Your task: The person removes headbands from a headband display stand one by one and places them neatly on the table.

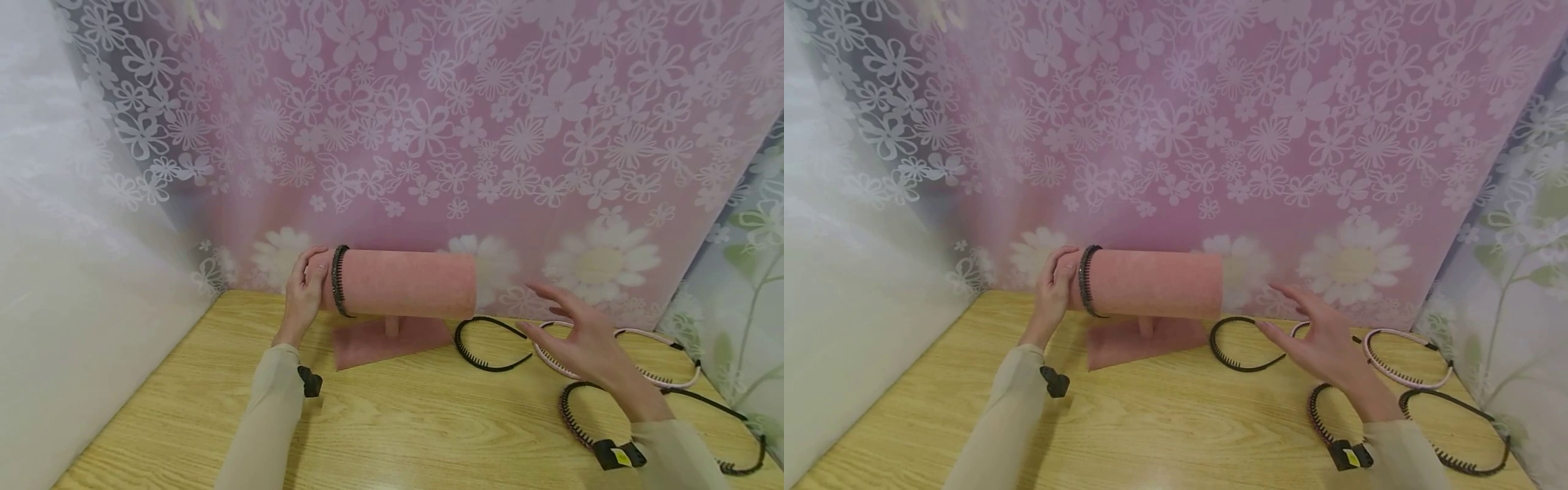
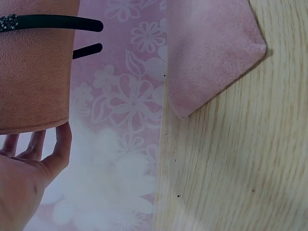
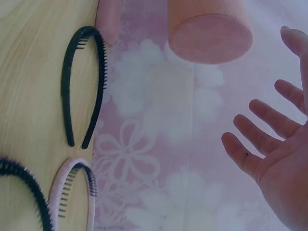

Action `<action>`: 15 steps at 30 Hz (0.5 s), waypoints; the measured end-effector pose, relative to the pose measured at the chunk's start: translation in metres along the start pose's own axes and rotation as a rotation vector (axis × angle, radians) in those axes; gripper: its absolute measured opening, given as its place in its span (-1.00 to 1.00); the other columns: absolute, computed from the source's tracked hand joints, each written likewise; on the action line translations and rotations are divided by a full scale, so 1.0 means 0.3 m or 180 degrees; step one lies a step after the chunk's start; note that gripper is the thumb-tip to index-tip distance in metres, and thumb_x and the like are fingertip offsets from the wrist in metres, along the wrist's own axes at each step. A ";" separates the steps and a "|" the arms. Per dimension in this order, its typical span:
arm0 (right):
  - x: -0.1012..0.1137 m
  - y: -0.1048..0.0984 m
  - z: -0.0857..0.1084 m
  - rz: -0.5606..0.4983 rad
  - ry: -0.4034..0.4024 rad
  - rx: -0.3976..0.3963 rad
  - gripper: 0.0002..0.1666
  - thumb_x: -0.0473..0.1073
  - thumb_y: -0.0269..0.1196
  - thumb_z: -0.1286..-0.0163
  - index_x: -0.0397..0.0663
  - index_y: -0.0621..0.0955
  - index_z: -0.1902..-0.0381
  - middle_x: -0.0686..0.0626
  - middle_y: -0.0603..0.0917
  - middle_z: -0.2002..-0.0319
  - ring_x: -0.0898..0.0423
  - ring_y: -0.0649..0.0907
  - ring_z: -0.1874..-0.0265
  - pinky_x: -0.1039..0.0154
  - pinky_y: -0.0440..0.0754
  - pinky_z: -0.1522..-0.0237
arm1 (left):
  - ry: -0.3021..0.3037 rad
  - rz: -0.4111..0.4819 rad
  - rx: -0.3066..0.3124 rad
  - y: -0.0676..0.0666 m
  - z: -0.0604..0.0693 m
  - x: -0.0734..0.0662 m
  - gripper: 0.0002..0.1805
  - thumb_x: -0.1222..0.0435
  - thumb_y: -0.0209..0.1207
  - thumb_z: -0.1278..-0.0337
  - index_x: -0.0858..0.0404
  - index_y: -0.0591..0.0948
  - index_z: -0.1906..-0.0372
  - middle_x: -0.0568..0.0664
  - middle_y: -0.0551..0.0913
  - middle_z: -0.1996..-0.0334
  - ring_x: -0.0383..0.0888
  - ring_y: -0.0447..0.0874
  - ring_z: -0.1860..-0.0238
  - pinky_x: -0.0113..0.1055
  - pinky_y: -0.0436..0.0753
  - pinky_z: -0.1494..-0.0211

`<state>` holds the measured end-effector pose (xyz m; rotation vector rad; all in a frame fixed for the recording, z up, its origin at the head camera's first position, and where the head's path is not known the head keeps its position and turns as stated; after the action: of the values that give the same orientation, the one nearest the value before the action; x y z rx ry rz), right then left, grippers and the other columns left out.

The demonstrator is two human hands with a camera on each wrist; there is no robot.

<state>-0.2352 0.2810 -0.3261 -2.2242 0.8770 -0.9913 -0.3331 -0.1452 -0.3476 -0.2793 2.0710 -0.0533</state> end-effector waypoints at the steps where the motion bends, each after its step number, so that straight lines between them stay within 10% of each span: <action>1: 0.003 0.003 -0.008 0.0000 -0.0024 -0.0013 -0.18 -0.14 0.47 -0.28 0.31 0.45 -0.46 -0.14 0.60 -0.33 -0.10 0.58 -0.21 0.71 0.37 -0.12 | 0.0003 -0.0004 0.0000 0.000 0.000 -0.001 -0.58 0.14 0.02 -0.56 0.14 0.49 -0.37 0.13 0.48 -0.40 0.10 0.55 -0.21 0.04 0.52 -0.26; 8: 0.035 0.020 -0.064 -0.0076 -0.0077 0.0068 -0.21 -0.11 0.45 -0.32 0.27 0.45 -0.47 -0.14 0.56 -0.37 -0.17 0.57 -0.28 0.01 0.60 -0.17 | 0.0069 -0.0015 -0.0016 0.000 0.002 -0.009 -0.58 0.17 0.02 -0.56 0.19 0.49 -0.37 0.14 0.47 -0.41 0.13 0.52 -0.25 0.09 0.48 -0.32; 15: 0.064 0.039 -0.115 -0.0138 -0.0184 0.0076 -0.22 -0.10 0.45 -0.31 0.23 0.46 -0.47 -0.12 0.58 -0.35 -0.16 0.57 -0.29 0.20 0.56 -0.24 | 0.0097 0.0002 -0.0042 0.002 0.000 -0.005 -0.57 0.19 0.02 -0.56 0.25 0.49 -0.37 0.15 0.46 -0.42 0.14 0.52 -0.25 0.09 0.47 -0.32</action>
<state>-0.2564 0.2522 -0.3060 -2.2488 0.7907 -0.9475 -0.3326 -0.1444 -0.3464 -0.2877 2.1022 -0.0437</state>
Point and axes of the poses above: each hand's wrist, its own z-axis away from the middle knuckle, its own y-axis out of the palm, x = y × z, the point moved 3 cm from there along -z, towards the middle knuckle
